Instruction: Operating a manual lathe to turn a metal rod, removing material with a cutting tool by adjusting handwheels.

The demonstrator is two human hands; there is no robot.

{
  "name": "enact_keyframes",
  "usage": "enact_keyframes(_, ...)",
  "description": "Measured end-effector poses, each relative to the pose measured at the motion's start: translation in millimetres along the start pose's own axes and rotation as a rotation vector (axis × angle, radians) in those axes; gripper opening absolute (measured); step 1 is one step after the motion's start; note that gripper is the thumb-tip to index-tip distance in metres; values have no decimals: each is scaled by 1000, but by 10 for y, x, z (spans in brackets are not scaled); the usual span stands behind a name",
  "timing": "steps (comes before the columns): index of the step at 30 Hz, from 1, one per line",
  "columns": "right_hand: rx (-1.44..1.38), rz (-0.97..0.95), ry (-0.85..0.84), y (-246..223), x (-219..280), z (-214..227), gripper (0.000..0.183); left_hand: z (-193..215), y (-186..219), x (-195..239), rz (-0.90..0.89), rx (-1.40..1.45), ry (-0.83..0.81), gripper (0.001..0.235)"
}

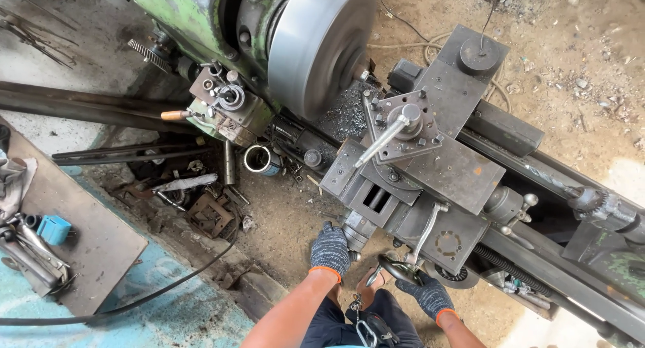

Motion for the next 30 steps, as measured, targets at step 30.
enact_keyframes(30,25,-63,49,-165,49,-79,100,-183,26,-115,-129,-172,-16,85)
Point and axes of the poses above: each hand's wrist, its own x-axis away from the middle knuckle, its own z-axis out of the back of the hand, y = z × x, the point moved 10 cm from there along -x, towards the middle knuckle, and after that the axes turned 13 degrees about z, right-handed, at the moved point
